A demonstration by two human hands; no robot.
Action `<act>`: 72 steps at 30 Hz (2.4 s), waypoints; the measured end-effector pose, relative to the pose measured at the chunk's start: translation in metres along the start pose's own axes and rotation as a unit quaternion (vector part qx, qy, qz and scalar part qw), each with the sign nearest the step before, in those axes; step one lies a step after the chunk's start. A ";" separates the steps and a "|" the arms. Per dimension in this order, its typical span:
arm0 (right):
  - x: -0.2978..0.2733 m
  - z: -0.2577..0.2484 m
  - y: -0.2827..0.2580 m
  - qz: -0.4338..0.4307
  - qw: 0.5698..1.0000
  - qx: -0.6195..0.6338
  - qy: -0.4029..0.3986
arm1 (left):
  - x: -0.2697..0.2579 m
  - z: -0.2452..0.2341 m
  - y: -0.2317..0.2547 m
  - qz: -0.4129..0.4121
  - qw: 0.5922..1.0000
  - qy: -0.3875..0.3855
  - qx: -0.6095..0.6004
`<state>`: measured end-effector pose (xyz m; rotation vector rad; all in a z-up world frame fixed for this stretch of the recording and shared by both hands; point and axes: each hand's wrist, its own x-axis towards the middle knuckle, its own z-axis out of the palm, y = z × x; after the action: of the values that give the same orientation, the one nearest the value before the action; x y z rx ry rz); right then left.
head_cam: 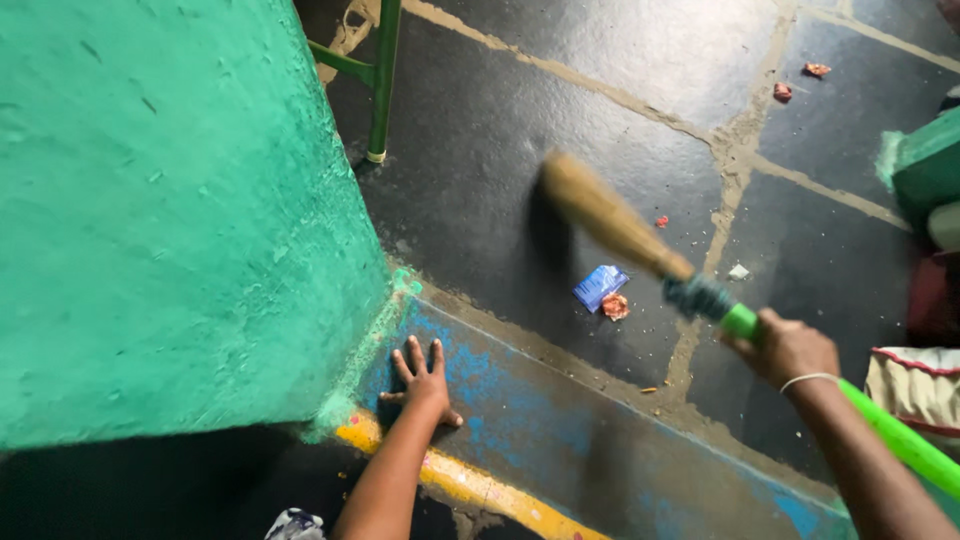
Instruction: The person sweeps the dark tiled floor using a broom with a green handle, moving debris across the surface and around a colorful rangoli pattern.
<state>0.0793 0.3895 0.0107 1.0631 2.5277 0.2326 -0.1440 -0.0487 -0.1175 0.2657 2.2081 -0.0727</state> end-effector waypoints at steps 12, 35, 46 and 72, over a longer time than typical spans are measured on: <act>-0.087 -0.085 0.036 -0.021 0.992 -0.080 -0.094 | -0.005 -0.001 0.000 0.012 1.000 0.014 0.003; -0.156 -0.060 0.052 -0.006 0.994 -0.077 -0.078 | 0.018 0.001 0.020 0.046 0.991 0.032 0.122; -0.142 -0.088 0.105 -0.028 0.973 -0.182 -0.140 | 0.019 0.001 0.026 0.040 0.988 0.041 0.143; -0.155 -0.063 0.072 -0.014 0.988 -0.069 -0.139 | 0.022 0.002 0.023 0.041 0.987 0.043 0.147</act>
<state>0.1987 0.3286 0.1342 0.9359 2.2426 0.2302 -0.1504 -0.0227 -0.1347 0.5314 2.2651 -0.3497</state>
